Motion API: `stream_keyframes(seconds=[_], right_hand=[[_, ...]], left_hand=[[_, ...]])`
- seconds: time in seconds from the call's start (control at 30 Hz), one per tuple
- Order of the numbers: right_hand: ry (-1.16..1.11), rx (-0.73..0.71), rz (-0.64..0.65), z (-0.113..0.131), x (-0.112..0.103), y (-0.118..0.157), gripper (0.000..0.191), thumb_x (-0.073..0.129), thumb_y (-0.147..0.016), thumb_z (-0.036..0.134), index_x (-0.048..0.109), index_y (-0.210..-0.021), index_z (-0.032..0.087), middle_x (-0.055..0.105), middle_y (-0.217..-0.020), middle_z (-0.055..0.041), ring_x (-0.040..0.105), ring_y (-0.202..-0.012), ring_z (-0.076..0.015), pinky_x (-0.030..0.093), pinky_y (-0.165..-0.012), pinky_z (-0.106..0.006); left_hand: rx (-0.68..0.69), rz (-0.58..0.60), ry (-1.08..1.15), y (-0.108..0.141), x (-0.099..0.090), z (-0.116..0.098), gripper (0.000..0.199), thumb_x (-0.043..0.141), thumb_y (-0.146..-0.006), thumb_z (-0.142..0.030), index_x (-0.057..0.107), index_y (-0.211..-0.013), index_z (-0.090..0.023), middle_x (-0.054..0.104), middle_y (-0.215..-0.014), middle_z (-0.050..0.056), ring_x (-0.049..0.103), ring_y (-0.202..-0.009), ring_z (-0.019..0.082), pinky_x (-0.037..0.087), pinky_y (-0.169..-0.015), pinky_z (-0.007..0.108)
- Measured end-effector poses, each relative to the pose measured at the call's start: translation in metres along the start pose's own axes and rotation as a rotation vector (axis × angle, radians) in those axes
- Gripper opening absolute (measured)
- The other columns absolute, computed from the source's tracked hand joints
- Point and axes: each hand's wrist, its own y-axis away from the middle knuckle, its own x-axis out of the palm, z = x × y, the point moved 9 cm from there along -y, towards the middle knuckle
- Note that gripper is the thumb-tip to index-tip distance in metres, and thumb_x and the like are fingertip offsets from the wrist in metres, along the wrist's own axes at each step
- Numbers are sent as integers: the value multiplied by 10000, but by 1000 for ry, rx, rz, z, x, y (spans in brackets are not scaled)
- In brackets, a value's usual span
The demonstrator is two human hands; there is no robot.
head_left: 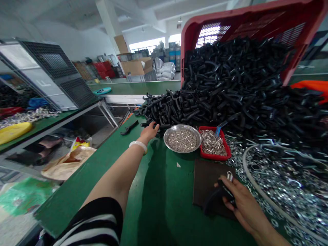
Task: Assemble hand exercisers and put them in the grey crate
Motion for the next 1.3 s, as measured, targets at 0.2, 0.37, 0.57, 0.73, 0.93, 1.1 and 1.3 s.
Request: stream_keyframes(seconds=[0.2,0.37,0.57,0.73,0.93,1.1,1.3], right_hand=[[128,-4,-4,-5,1,-2,425,657,-636,538,538,-894,221,617,-759,23,510,-564,-75,391,-456,-163],[166,-36,26,-6,0,-3,435,638,-644,558,527,-902,226,594,-724,27,486,-520,-71,360,-417,-166],[208,-129,111,-1,6,-5,399,601,-690,550,528,-844,189,547,-663,26,438,-466,-59,303,-352,-164],[218,-173,129,0,8,-7,390,600,-701,535,519,-849,183,514,-644,35,442,-469,-60,305,-339,-160],[231,-203,119,2,7,-5,391,588,-707,541,511,-829,179,520,-652,29,449,-467,-60,305,-333,-159],[243,-203,106,5,11,-2,408,590,-690,554,500,-835,183,515,-643,36,450,-450,-61,293,-329,-153],[241,-373,204,35,48,21,377,585,-703,534,484,-831,194,520,-661,35,487,-501,-85,384,-399,-184]], left_hand=[[-123,9,176,-12,20,22,363,675,-634,-431,569,-858,-166,650,-863,105,600,-869,237,449,-754,331],[-247,148,459,22,33,41,248,681,-632,-293,511,-756,-162,539,-572,-18,527,-522,90,468,-568,226],[-316,485,697,89,33,49,115,580,-667,-206,513,-738,-146,544,-590,-3,530,-491,85,505,-589,246],[-364,813,954,129,39,42,530,535,-571,-61,429,-1066,-221,618,-792,20,634,-715,176,504,-603,285],[-431,672,710,126,58,37,332,641,-668,-333,454,-903,-190,547,-662,-20,570,-572,136,454,-501,245],[-257,299,647,130,34,12,418,421,-768,-615,425,-802,-198,353,-481,-82,320,-357,55,280,-359,177],[-72,716,756,225,76,-57,557,400,-697,-710,491,-731,-162,540,-660,5,454,-480,77,377,-410,201]])
